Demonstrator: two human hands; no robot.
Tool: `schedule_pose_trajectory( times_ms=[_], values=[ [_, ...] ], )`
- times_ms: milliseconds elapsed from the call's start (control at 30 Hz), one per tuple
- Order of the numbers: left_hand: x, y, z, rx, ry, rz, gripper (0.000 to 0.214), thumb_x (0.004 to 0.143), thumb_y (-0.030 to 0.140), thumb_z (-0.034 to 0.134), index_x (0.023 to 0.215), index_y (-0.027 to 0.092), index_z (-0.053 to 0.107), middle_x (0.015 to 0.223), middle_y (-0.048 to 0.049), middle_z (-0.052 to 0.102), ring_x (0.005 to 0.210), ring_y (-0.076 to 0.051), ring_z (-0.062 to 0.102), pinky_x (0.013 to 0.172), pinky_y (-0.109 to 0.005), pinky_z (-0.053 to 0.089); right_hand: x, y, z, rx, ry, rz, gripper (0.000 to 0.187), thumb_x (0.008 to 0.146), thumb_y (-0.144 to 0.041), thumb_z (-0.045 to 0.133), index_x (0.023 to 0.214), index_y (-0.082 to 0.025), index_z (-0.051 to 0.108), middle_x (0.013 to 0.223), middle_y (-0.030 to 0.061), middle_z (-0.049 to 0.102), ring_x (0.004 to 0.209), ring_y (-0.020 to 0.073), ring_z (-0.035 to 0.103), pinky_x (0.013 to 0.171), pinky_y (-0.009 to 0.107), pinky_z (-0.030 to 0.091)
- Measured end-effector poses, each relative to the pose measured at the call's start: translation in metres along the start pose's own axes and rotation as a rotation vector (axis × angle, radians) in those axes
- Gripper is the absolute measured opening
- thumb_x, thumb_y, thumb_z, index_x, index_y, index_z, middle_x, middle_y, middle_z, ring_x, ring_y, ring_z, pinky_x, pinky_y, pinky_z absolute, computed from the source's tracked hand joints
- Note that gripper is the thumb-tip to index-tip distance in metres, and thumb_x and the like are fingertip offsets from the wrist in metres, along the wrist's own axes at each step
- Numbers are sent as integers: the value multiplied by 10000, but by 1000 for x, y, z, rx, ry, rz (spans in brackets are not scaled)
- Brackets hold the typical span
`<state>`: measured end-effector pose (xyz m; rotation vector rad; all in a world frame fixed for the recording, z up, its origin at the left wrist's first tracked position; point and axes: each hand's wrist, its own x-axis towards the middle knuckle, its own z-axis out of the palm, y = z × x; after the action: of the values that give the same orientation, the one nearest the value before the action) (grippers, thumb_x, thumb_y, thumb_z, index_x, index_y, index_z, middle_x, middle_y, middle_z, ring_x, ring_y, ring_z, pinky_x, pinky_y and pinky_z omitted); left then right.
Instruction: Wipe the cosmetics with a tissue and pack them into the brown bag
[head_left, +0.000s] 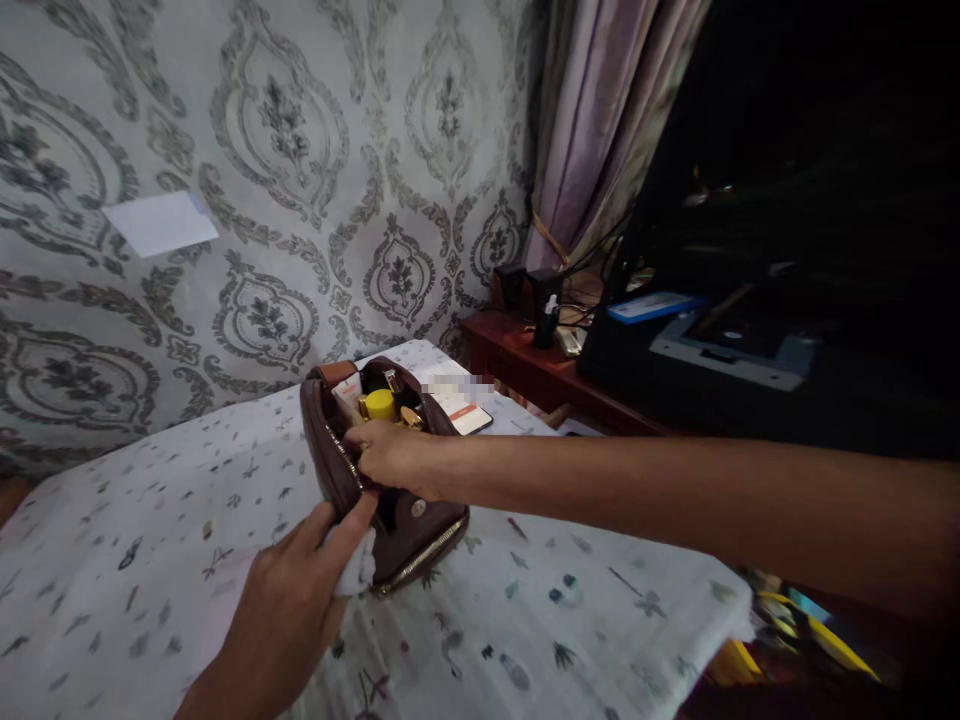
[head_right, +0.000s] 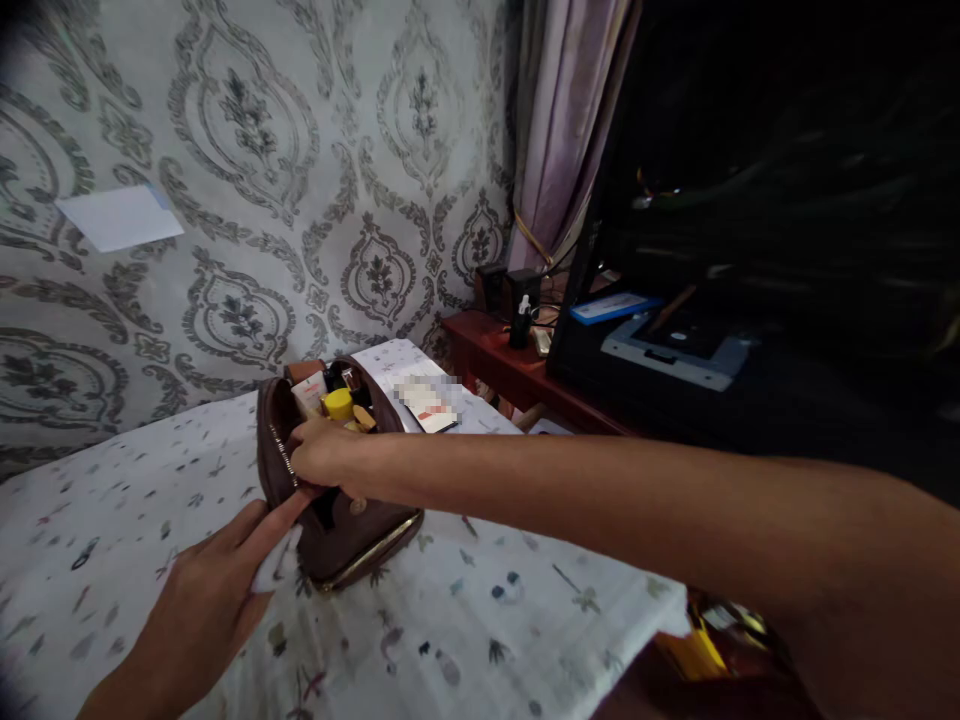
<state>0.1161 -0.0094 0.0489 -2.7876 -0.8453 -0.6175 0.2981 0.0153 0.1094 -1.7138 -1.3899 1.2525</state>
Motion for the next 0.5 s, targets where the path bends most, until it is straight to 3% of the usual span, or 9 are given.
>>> schedule_pose_trajectory(
  times_ms=[233, 367, 500],
  values=[
    [8, 2, -11, 54, 12, 83, 1003, 559, 26, 390, 1506, 314, 228, 951, -37, 641, 741, -215, 711, 528, -262, 534, -2, -7, -10, 175, -46, -21, 283, 741, 81, 438, 751, -185, 534, 573, -56, 513, 533, 94, 534, 529, 181, 450],
    [1, -2, -8, -37, -6, 37, 992, 574, 30, 380, 1511, 339, 282, 951, -23, 646, 736, -195, 701, 535, -248, 528, -7, -9, -32, 257, 24, -148, 276, 801, 85, 435, 764, -171, 532, 592, -56, 525, 494, 69, 529, 507, 165, 450],
    [-19, -9, 0, -150, 37, -7, 950, 597, 37, 381, 1503, 321, 342, 1132, -40, 671, 927, -193, 706, 658, -239, 543, -14, 3, -55, 79, 128, -349, 231, 819, 43, 492, 826, -164, 593, 625, -48, 583, 538, 82, 572, 538, 180, 429]
  ],
)
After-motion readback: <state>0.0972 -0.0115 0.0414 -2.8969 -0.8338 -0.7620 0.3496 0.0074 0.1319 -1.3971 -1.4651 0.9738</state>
